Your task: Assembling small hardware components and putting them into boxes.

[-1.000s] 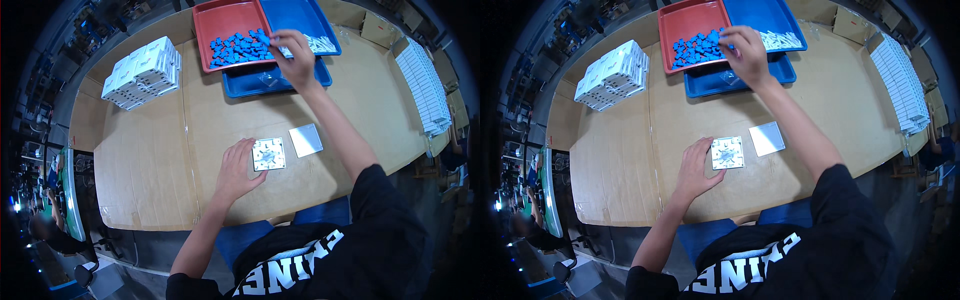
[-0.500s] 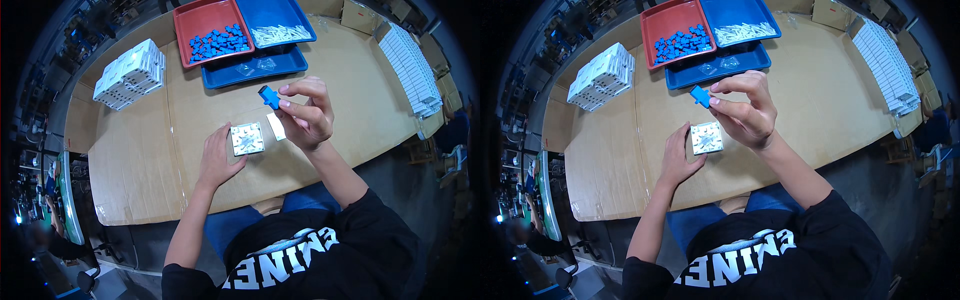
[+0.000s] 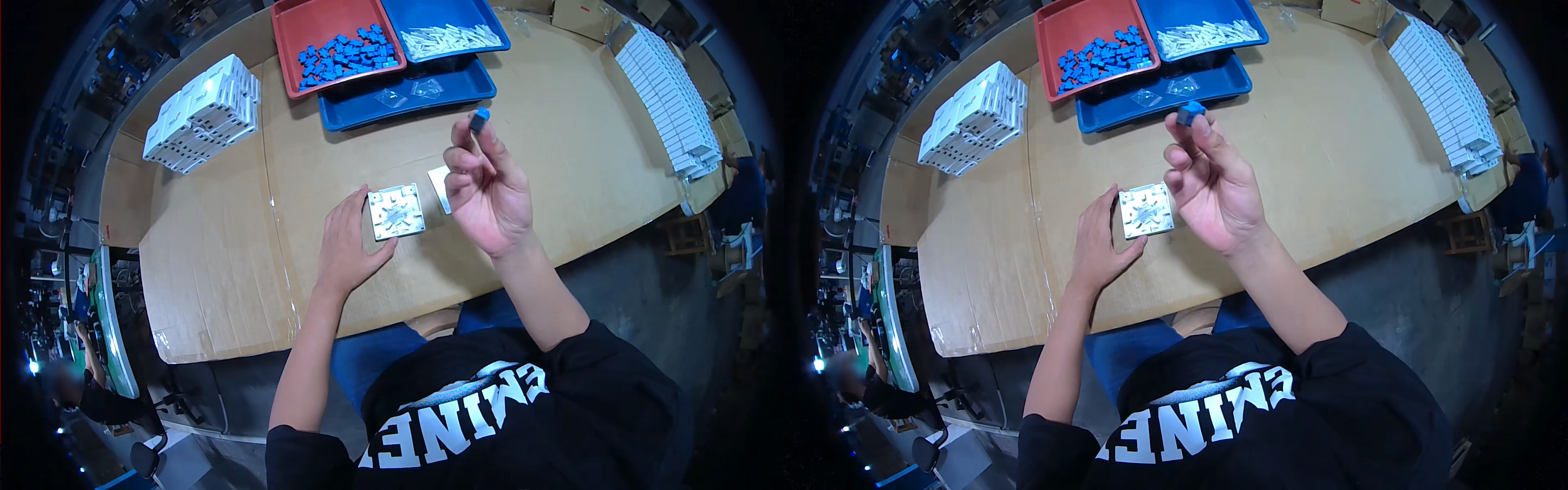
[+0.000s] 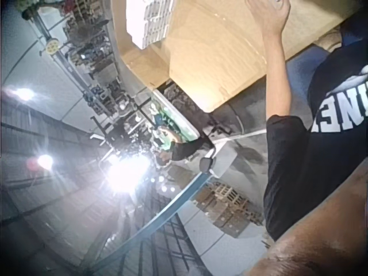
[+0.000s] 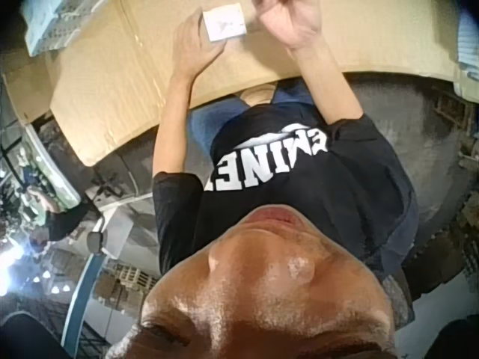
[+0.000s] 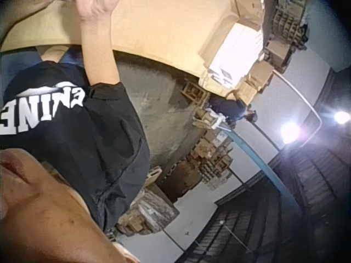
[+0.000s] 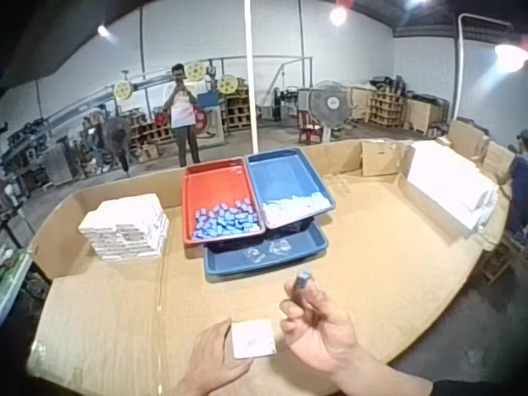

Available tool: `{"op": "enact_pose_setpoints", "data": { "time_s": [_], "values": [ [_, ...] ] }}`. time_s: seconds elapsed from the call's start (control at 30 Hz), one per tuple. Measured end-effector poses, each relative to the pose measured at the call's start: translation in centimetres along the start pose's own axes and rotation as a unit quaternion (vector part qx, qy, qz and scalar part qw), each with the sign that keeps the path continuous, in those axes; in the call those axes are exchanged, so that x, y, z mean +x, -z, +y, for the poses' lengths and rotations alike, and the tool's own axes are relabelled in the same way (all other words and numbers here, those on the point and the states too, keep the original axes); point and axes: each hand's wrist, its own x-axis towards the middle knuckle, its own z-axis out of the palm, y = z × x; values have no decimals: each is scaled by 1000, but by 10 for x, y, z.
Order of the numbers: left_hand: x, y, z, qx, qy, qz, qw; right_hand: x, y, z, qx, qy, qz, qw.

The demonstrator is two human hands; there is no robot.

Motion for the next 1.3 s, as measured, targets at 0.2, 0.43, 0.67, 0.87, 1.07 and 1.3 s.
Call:
{"op": "enact_pose_setpoints", "data": {
  "time_s": [0.2,0.43,0.67,0.87,1.07,1.3],
  "values": [
    [-2,0,-1,0,1,2,1000,-12,10,7,86,-54,-37,994],
    [-1,-5,-10,-14,-10,27,999,-12,39,3,-214,-38,98,971],
    [-1,-6,-13,-24,-3,28,999,2,85,14,-650,-42,167,740],
    [-3,-5,-13,-47,9,20,999,18,93,36,-827,41,-24,560],
    [-3,-6,-15,-36,13,29,999,26,96,49,-882,56,-125,451],
    [-4,-7,-17,-48,3,42,998,28,102,52,-899,64,-151,407]
  ]
}}
